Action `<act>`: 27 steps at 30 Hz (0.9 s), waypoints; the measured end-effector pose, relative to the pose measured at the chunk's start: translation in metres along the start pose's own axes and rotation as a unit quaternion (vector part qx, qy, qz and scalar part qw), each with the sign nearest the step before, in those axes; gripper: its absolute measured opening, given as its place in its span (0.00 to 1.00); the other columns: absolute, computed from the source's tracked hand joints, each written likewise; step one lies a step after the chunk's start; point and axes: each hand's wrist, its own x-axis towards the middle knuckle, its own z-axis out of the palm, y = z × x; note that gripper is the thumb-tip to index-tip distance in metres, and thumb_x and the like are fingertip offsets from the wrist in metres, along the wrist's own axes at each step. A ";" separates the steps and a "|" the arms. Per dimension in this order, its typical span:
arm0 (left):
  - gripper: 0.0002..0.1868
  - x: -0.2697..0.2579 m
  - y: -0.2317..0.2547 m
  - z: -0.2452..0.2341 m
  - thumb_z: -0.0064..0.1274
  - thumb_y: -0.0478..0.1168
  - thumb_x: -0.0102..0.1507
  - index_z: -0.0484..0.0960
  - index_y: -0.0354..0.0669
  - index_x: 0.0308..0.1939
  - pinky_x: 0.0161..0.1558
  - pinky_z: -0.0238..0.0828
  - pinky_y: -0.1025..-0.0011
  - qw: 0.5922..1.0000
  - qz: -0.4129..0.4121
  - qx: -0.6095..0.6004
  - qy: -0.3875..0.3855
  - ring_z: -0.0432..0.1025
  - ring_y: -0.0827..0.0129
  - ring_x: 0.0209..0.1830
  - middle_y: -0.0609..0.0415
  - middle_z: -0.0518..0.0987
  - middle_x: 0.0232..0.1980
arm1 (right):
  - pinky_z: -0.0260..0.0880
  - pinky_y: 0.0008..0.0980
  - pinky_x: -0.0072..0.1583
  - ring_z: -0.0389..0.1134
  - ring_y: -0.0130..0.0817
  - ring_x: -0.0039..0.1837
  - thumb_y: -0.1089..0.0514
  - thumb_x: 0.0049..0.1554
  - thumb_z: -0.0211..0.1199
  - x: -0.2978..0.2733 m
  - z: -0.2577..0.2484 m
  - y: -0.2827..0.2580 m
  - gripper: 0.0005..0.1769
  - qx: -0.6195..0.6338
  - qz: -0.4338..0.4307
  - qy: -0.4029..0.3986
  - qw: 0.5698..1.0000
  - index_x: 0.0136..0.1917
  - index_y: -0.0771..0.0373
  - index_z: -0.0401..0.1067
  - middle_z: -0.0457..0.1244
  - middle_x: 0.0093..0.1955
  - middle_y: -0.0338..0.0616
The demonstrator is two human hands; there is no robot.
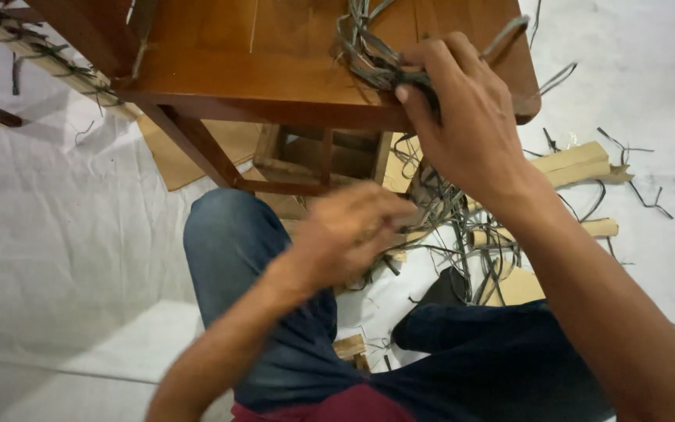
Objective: Wrapping wooden chair legs with protective cardboard and plastic strips for transport.
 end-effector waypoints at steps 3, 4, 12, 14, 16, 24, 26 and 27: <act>0.09 0.022 -0.003 -0.039 0.56 0.34 0.70 0.81 0.46 0.55 0.46 0.80 0.71 0.996 0.053 0.063 0.034 0.79 0.67 0.46 0.53 0.82 0.49 | 0.69 0.49 0.58 0.69 0.52 0.57 0.61 0.69 0.63 -0.004 -0.001 0.003 0.14 -0.015 -0.003 -0.006 1.000 0.65 0.67 0.67 0.63 0.63 0.54; 0.09 0.034 -0.004 -0.048 0.56 0.34 0.70 0.81 0.46 0.55 0.46 0.80 0.71 0.996 0.054 0.066 0.035 0.79 0.67 0.46 0.53 0.82 0.49 | 0.69 0.49 0.58 0.69 0.52 0.57 0.61 0.69 0.63 -0.005 -0.003 0.002 0.14 -0.015 -0.005 -0.004 1.000 0.65 0.67 0.67 0.63 0.63 0.54; 0.17 0.115 -0.032 -0.074 0.59 0.40 0.71 0.75 0.42 0.62 0.54 0.73 0.57 0.964 0.081 0.251 0.018 0.73 0.52 0.58 0.48 0.74 0.59 | 0.73 0.52 0.66 0.68 0.59 0.68 0.60 0.66 0.65 -0.017 -0.010 0.002 0.24 -0.042 -0.023 0.007 0.999 0.73 0.64 0.66 0.58 0.76 0.58; 0.16 0.127 -0.050 -0.073 0.57 0.42 0.73 0.76 0.43 0.62 0.58 0.71 0.55 0.962 0.082 0.261 0.026 0.72 0.52 0.60 0.49 0.75 0.60 | 0.74 0.51 0.64 0.70 0.58 0.66 0.60 0.66 0.66 -0.012 -0.017 0.002 0.24 -0.059 -0.027 0.023 0.998 0.73 0.64 0.66 0.58 0.75 0.59; 0.15 0.128 -0.067 -0.063 0.55 0.45 0.75 0.76 0.44 0.63 0.62 0.69 0.53 0.962 0.076 0.259 0.031 0.72 0.52 0.62 0.50 0.75 0.61 | 0.76 0.50 0.62 0.71 0.58 0.64 0.59 0.65 0.67 -0.018 -0.021 0.005 0.25 -0.076 -0.022 0.028 0.996 0.72 0.65 0.66 0.58 0.75 0.60; 0.22 0.100 -0.062 -0.079 0.46 0.56 0.76 0.78 0.45 0.64 0.68 0.64 0.54 0.979 -0.068 0.194 -0.002 0.70 0.51 0.69 0.50 0.76 0.66 | 0.76 0.32 0.52 0.75 0.44 0.57 0.65 0.71 0.62 -0.038 -0.036 0.029 0.11 -0.051 0.032 0.057 0.997 0.66 0.68 0.70 0.65 0.67 0.58; 0.23 0.084 -0.062 -0.076 0.48 0.56 0.75 0.76 0.45 0.65 0.68 0.64 0.53 0.977 -0.062 0.204 -0.005 0.69 0.50 0.69 0.48 0.75 0.67 | 0.77 0.32 0.52 0.76 0.42 0.56 0.67 0.71 0.61 -0.049 -0.041 0.019 0.08 -0.040 0.045 0.061 0.996 0.64 0.67 0.71 0.67 0.64 0.57; 0.23 0.085 -0.063 -0.079 0.50 0.55 0.74 0.75 0.45 0.67 0.67 0.64 0.52 0.974 -0.049 0.223 0.000 0.68 0.48 0.69 0.46 0.73 0.68 | 0.78 0.33 0.51 0.76 0.40 0.55 0.68 0.72 0.59 -0.047 -0.044 0.018 0.06 -0.030 0.048 0.074 0.996 0.62 0.66 0.72 0.69 0.60 0.56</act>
